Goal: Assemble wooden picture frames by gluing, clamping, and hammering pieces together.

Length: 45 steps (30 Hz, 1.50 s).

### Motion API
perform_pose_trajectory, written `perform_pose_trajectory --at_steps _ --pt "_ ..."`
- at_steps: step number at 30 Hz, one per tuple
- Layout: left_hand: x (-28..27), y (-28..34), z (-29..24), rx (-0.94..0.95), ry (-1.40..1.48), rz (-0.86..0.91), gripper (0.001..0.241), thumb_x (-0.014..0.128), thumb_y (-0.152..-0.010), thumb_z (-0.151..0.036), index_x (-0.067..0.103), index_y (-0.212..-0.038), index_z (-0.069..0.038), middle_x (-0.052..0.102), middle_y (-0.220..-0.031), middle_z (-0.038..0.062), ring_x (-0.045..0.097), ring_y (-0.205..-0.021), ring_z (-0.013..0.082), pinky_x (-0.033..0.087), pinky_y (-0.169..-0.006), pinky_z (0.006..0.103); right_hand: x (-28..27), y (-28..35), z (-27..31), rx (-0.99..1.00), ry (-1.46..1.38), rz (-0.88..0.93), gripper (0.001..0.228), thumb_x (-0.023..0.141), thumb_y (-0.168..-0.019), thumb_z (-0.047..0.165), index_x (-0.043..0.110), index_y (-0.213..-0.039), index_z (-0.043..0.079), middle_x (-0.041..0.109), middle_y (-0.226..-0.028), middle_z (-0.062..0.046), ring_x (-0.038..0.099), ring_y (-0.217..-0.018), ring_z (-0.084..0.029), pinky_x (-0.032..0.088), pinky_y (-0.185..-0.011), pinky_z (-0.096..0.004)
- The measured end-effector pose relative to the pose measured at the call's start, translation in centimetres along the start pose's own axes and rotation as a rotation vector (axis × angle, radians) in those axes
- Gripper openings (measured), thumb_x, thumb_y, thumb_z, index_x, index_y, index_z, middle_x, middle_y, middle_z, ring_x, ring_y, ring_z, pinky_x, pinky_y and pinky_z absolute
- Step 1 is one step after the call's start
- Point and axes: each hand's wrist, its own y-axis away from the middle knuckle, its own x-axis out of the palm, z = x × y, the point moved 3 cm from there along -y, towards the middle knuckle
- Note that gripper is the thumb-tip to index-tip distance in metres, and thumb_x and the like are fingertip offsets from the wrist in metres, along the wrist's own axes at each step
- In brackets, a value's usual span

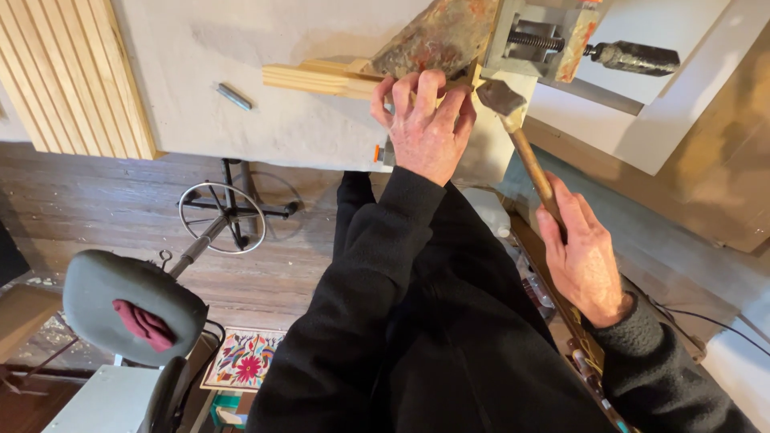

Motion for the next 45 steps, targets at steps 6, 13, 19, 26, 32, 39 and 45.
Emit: perform_pose_trajectory --at_steps 6,13,19,26,32,39,45 --pt "0.3 0.3 0.2 -0.009 0.022 0.012 0.017 0.083 -0.081 -0.018 0.069 -0.090 -0.015 0.052 -0.115 -0.003 0.049 -0.119 0.0225 0.029 -0.116 0.0572 0.1 -0.5 0.2 0.018 0.035 0.037 0.043 0.057 -0.105 0.008 0.050 -0.148 0.008 0.061 -0.106 -0.018 0.061 -0.087 -0.037 0.051 -0.078 -0.040" --pt "0.1 0.3 0.1 0.008 0.020 -0.004 0.020 0.083 -0.082 -0.018 0.070 -0.096 -0.016 0.053 -0.117 -0.003 0.049 -0.119 0.0215 0.029 -0.116 0.0557 0.1 -0.3 0.1 0.021 0.055 0.006 0.043 0.058 -0.105 0.008 0.052 -0.147 0.007 0.062 -0.106 -0.020 0.062 -0.087 -0.040 0.052 -0.076 -0.043" --pt "-0.1 0.3 0.1 0.016 0.026 -0.009 0.021 0.084 -0.082 -0.019 0.070 -0.098 -0.017 0.052 -0.116 -0.003 0.049 -0.119 0.0215 0.030 -0.115 0.0550 0.1 -0.1 -0.1 0.002 0.056 -0.009 0.043 0.059 -0.105 0.008 0.053 -0.147 0.006 0.063 -0.109 -0.020 0.063 -0.089 -0.039 0.052 -0.078 -0.041" --pt "-0.1 0.6 0.1 0.002 0.008 0.015 0.015 0.083 -0.086 -0.019 0.073 -0.097 -0.017 0.053 -0.113 -0.003 0.049 -0.120 0.0214 0.031 -0.117 0.0546 -1.0 1.0 -0.7 0.007 0.006 -0.059 0.042 0.059 -0.107 0.008 0.053 -0.148 0.004 0.065 -0.113 -0.020 0.066 -0.094 -0.033 0.053 -0.086 -0.039" --pt "-1.4 -0.5 1.7 0.111 -0.012 0.058 0.081 0.093 -0.079 -0.031 0.050 -0.147 -0.018 0.042 -0.150 0.009 0.041 -0.142 0.0301 0.024 -0.124 0.0597 -2.3 1.9 0.6 0.085 -0.025 -0.041 0.047 0.057 -0.102 0.007 0.051 -0.149 0.005 0.066 -0.106 -0.016 0.069 -0.091 -0.029 0.054 -0.081 -0.038" --pt "-0.5 -2.6 2.0 0.121 -0.074 0.162 0.131 0.099 -0.064 -0.044 0.019 -0.165 -0.021 0.016 -0.169 0.014 0.030 -0.152 0.0385 0.021 -0.126 0.0650 -0.6 4.1 -2.5 0.243 -0.017 -0.022 0.026 0.061 -0.101 0.013 0.061 -0.126 0.007 0.070 -0.091 -0.016 0.072 -0.079 -0.030 0.056 -0.072 -0.043" --pt "-0.8 -2.3 2.0 0.068 -0.053 0.189 0.131 0.100 -0.055 -0.036 0.026 -0.161 -0.018 0.019 -0.166 0.016 0.035 -0.148 0.0377 0.024 -0.120 0.0646 -0.2 3.5 -1.3 0.184 0.092 -0.061 0.021 0.061 -0.106 0.020 0.057 -0.119 0.004 0.067 -0.088 -0.025 0.068 -0.084 -0.047 0.054 -0.067 -0.050"
